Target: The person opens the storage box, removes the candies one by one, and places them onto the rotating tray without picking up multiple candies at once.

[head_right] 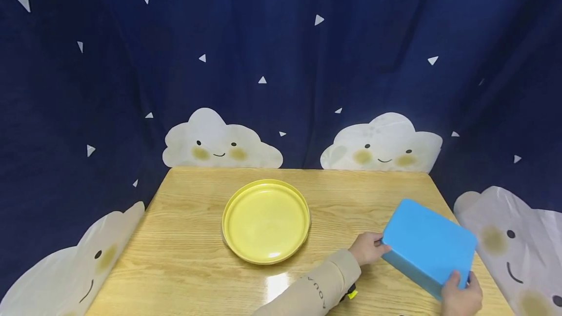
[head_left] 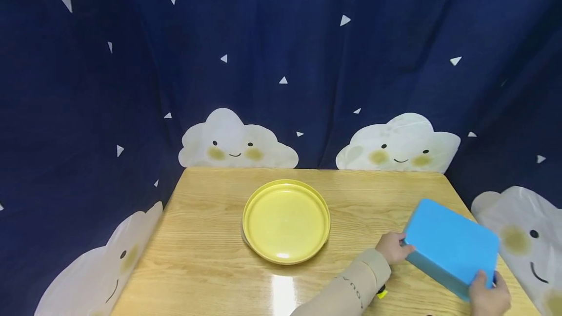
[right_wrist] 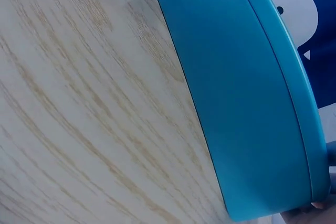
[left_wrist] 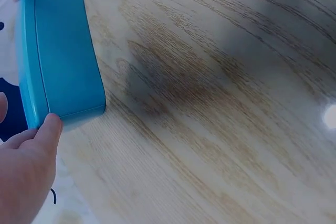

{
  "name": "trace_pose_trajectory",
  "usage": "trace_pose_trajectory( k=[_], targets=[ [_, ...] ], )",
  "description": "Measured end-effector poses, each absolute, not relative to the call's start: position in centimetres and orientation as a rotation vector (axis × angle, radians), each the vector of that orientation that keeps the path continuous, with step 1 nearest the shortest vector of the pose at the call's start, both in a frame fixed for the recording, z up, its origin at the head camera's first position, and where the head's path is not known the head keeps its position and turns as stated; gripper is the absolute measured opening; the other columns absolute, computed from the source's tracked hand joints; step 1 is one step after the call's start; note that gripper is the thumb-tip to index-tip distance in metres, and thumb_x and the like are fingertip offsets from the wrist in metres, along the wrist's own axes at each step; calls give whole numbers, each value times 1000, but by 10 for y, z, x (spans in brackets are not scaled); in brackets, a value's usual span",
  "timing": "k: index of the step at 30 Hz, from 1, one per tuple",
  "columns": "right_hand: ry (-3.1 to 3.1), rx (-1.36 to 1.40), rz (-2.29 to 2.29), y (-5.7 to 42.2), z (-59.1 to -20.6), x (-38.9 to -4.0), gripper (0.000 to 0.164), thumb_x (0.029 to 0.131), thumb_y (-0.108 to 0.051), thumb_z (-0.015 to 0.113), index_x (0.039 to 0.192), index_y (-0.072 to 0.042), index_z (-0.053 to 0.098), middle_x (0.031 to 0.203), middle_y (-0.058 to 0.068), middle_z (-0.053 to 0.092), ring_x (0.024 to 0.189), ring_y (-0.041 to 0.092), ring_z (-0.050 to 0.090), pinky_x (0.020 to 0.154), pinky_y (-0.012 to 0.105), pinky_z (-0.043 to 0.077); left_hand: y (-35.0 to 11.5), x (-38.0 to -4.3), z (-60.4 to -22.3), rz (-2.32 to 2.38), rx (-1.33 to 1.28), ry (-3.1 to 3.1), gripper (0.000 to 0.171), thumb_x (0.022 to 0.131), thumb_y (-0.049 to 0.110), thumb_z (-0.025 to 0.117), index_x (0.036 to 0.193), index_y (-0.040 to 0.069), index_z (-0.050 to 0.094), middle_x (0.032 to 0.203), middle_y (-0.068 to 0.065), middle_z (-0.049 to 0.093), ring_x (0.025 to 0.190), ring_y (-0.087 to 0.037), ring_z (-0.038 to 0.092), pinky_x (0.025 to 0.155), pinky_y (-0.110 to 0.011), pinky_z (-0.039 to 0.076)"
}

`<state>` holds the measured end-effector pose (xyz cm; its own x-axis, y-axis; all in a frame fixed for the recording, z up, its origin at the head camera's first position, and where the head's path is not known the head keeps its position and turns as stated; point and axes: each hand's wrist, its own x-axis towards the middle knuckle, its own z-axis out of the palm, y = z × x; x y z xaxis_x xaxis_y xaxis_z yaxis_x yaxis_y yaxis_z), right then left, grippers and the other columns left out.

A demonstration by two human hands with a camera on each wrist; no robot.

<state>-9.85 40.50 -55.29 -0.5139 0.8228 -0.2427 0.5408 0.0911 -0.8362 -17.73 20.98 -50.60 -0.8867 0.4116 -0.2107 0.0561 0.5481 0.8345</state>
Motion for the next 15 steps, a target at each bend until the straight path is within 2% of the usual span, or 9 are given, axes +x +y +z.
trace_pose_trajectory(
  k=[8,15],
  targets=[
    [-2091,-1304,1380,403,-552,-97,58,95,-27,34,142,3,16,147,24,14,135,40,13,109,49,14,211,-176,-508,1342,366,2382,39,88,26,60,125,12,56,113,2,63,102,-7,58,81,-19,48],
    [-2095,-1228,1320,403,-552,-96,57,93,-23,36,139,8,22,143,28,22,133,42,18,109,47,16,213,-175,-508,1479,280,2346,34,87,19,62,119,8,60,106,-2,66,97,-8,61,77,-19,50]
  ],
)
